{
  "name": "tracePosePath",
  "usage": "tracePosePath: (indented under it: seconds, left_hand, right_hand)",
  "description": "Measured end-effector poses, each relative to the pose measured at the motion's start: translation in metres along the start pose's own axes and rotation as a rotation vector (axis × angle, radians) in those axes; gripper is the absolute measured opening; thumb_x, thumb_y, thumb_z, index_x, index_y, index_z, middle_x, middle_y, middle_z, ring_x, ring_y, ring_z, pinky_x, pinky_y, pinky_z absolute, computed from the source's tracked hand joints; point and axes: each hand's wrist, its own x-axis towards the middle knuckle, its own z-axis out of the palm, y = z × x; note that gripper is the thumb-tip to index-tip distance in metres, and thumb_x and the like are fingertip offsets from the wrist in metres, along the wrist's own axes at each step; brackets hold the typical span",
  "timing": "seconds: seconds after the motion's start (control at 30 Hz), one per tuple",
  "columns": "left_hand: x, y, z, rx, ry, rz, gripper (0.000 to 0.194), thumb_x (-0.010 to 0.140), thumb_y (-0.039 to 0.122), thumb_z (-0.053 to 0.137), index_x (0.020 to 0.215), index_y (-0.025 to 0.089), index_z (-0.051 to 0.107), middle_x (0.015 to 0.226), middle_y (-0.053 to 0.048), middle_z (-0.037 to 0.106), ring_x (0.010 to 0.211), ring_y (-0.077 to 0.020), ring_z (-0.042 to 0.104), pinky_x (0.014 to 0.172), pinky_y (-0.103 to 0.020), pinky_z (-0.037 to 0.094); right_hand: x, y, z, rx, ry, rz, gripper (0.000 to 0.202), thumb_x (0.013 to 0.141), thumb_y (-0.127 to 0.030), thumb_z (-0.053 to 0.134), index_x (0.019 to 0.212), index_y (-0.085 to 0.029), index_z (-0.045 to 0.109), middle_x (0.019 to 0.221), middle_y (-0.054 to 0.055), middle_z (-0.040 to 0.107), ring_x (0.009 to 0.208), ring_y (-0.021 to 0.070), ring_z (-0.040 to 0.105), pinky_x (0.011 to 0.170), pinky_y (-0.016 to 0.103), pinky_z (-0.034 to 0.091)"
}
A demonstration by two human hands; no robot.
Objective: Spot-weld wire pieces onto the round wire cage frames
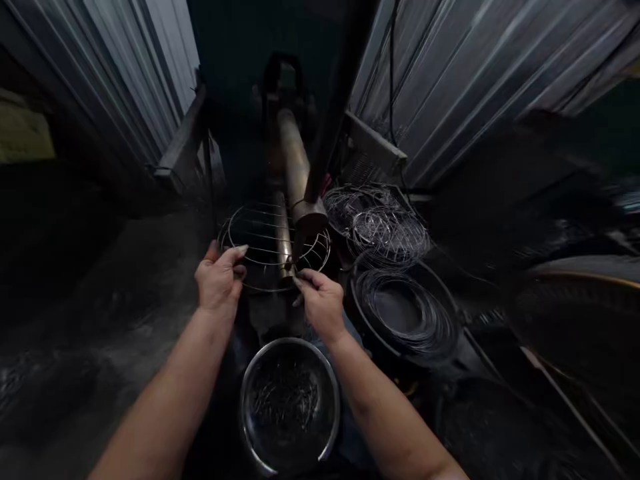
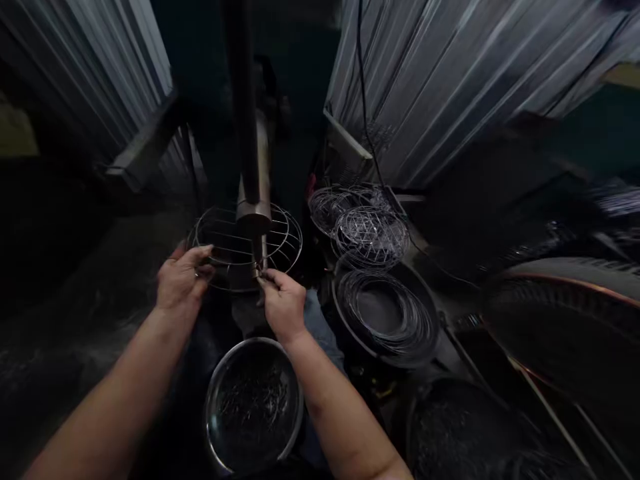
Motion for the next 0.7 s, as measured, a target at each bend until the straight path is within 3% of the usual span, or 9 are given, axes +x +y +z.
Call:
tracePosePath:
  seconds: [0.47,0.7]
  left_hand:
    - [-0.0009,0.0033,0.0028,-0.103,0.026,-0.033,0.064,0.040,0.001,0.074,0.096,0.018,0.050,0.066,0.006,0.052,0.053,-0.0075,0.050,0.042,-0.016,0.024]
    - [-0.0013,0.0003,0.0014,-0.099,0.008,-0.029,0.066,0.041,0.003,0.077,0.101,0.017,0.053,0.069,0.006,0.051,0.054,-0.0062,0.050,0.042,-0.016,0.024]
  right_hand:
    - [0.0025,0.0022,-0.0019,0.030,-0.008,0.038,0.023,0.071,-0.033,0.067,0.085,-0.016,0.072,0.050,-0.005,0.057,0.039,0.0097,0.050,0.038,0.020,0.040]
    - [0.0020,0.0001,-0.0018,0.036,0.003,0.057,0.025,0.070,-0.035,0.068,0.084,-0.015,0.071,0.058,-0.003,0.062,0.038,0.0084,0.049,0.036,0.019,0.039]
